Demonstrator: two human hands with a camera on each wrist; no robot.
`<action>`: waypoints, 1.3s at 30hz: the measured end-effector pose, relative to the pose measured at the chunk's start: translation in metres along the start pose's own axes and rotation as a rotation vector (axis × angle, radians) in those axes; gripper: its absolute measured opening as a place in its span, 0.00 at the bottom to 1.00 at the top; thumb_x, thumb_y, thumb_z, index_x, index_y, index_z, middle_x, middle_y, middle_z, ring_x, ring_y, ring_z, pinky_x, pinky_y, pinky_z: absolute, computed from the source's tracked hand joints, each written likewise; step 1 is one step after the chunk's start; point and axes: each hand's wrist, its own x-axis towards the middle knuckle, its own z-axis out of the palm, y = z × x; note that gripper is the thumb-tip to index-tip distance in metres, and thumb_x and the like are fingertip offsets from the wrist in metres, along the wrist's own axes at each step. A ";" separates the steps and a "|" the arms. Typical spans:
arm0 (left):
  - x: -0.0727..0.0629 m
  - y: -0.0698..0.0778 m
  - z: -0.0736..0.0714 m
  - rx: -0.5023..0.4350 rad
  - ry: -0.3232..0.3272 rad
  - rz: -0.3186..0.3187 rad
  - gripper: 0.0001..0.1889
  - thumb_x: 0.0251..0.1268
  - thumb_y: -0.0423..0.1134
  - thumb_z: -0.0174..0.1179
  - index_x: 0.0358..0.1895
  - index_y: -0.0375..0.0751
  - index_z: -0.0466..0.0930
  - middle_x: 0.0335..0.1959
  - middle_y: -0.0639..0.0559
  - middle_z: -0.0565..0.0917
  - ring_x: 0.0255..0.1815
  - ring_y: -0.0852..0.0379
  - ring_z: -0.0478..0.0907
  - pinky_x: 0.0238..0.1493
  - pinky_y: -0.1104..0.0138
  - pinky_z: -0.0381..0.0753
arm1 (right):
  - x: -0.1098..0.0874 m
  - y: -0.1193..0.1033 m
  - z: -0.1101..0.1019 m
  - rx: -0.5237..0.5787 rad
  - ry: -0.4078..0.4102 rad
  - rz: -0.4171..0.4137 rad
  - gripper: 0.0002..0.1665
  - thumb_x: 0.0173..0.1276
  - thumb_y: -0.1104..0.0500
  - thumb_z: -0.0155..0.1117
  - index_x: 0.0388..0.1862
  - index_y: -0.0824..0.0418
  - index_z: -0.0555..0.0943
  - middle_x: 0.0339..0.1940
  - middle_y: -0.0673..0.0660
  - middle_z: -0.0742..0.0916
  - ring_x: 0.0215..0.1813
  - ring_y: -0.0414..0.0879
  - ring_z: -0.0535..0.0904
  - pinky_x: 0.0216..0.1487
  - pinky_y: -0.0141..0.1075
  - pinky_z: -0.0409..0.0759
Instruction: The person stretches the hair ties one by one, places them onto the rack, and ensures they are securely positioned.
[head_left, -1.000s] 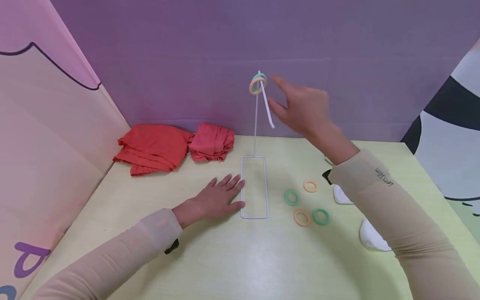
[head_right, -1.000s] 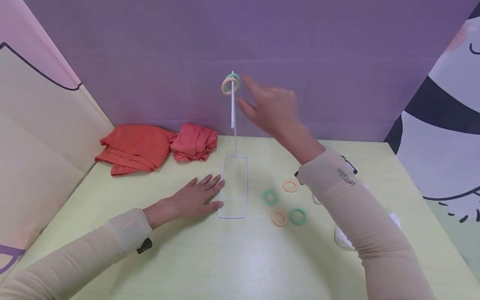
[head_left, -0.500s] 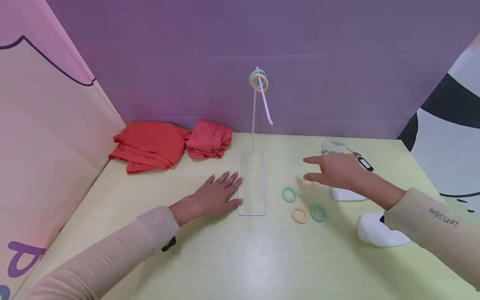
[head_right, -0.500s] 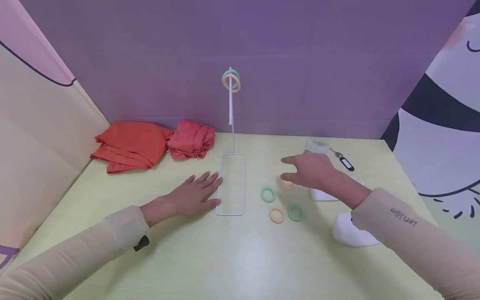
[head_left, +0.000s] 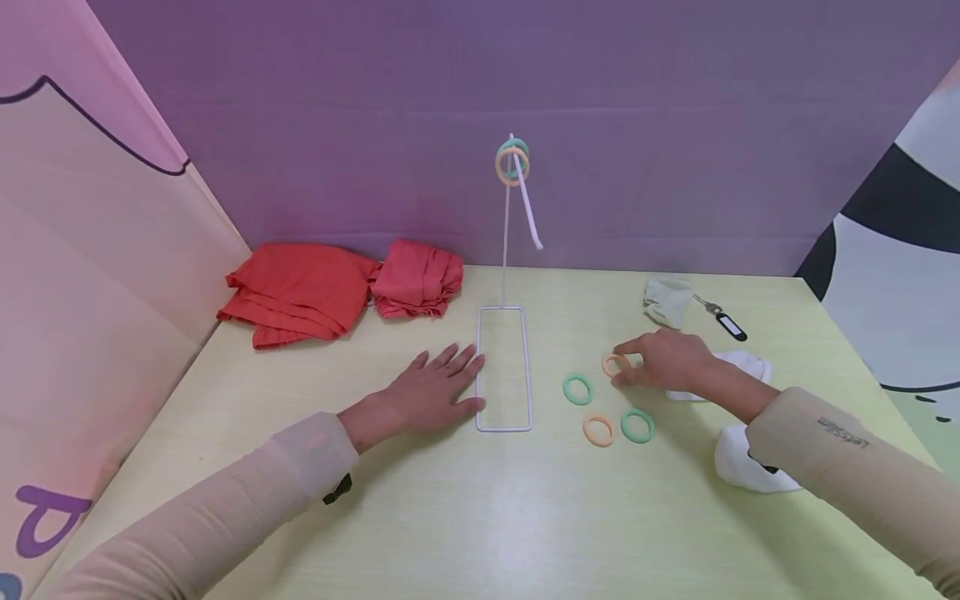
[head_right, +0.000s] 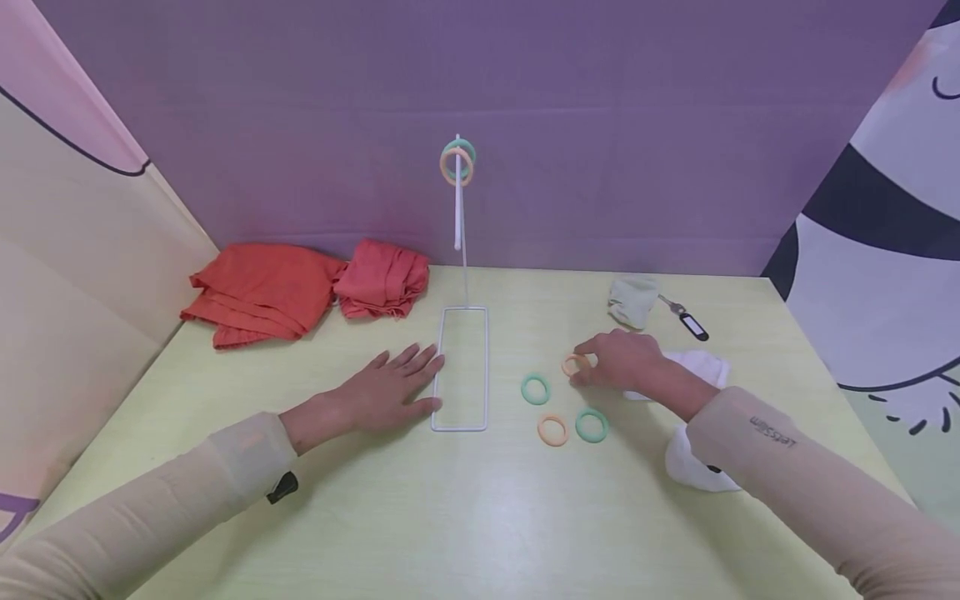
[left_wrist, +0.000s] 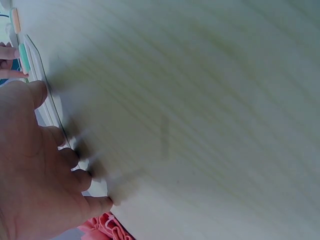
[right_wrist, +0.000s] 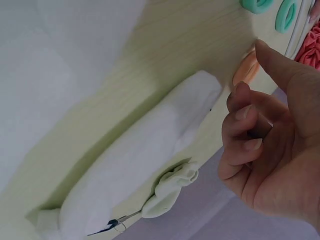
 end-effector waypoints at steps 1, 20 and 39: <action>0.000 0.000 0.000 0.000 0.000 0.000 0.40 0.76 0.65 0.40 0.83 0.52 0.40 0.85 0.52 0.41 0.85 0.45 0.36 0.80 0.40 0.42 | 0.000 0.000 0.000 0.002 0.006 -0.002 0.34 0.64 0.37 0.67 0.65 0.50 0.80 0.33 0.56 0.88 0.38 0.50 0.82 0.22 0.41 0.72; 0.000 -0.001 0.001 0.007 0.012 0.007 0.40 0.76 0.65 0.41 0.83 0.51 0.41 0.85 0.51 0.43 0.85 0.45 0.38 0.80 0.40 0.44 | -0.018 -0.017 -0.005 -0.007 0.441 -0.129 0.18 0.68 0.47 0.64 0.53 0.50 0.85 0.11 0.43 0.77 0.17 0.39 0.68 0.15 0.35 0.62; 0.001 -0.001 0.003 0.020 -0.004 -0.015 0.40 0.76 0.66 0.41 0.83 0.53 0.41 0.85 0.53 0.42 0.85 0.46 0.37 0.80 0.41 0.44 | -0.077 -0.135 -0.117 -0.043 1.449 -0.689 0.15 0.69 0.50 0.65 0.50 0.53 0.87 0.09 0.49 0.72 0.12 0.43 0.62 0.13 0.36 0.48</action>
